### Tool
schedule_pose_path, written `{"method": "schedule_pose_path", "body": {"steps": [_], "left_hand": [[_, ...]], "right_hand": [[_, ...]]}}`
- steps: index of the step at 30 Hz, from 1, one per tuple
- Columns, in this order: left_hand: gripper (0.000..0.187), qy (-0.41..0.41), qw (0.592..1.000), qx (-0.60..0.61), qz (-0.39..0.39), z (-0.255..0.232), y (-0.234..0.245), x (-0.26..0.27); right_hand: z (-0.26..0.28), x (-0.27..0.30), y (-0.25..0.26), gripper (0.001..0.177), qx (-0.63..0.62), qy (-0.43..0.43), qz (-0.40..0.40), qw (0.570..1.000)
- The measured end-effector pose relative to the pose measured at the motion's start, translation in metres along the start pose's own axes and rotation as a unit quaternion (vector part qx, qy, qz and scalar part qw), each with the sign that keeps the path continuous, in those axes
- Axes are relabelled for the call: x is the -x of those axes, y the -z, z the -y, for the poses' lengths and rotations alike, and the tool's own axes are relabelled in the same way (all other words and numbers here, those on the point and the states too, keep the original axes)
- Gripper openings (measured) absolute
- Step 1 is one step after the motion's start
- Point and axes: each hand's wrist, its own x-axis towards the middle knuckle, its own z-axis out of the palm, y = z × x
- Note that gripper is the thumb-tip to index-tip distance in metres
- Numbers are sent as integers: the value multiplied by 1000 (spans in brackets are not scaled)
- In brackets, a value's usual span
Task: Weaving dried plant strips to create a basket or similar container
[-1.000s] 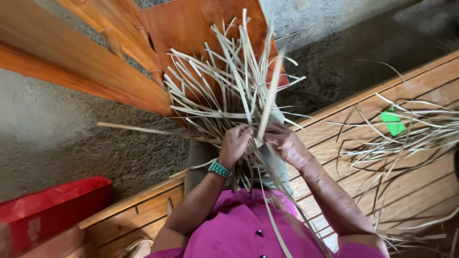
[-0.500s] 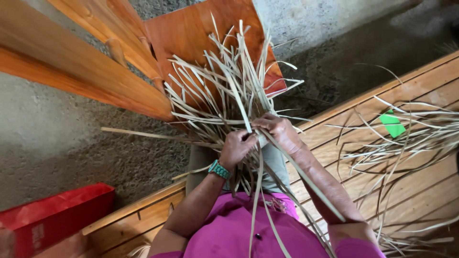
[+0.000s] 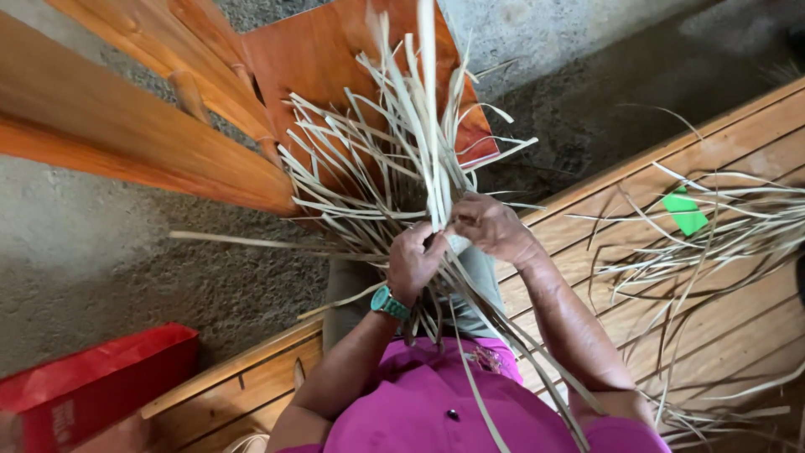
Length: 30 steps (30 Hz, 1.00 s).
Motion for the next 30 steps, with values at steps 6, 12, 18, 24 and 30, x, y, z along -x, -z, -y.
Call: {"method": "schedule_pose_path", "body": {"steps": [6, 12, 18, 24, 30], "left_hand": [[24, 9, 996, 36, 79, 20, -5, -3], [33, 261, 947, 134, 133, 37, -6, -14], [36, 287, 941, 134, 118, 38, -2, -18], [18, 129, 984, 111, 55, 8, -2, -7], [13, -32, 999, -11, -20, 22, -17, 10]], "right_hand": [[-9, -1, -11, 8, -93, 35, -48, 994], [-15, 15, -19, 28, -19, 34, -87, 995], [-8, 45, -48, 33, 214, 265, -206, 918], [-17, 44, -31, 18, 248, 164, -160, 941], [8, 21, -33, 21, 386, 108, -56, 914]]}}
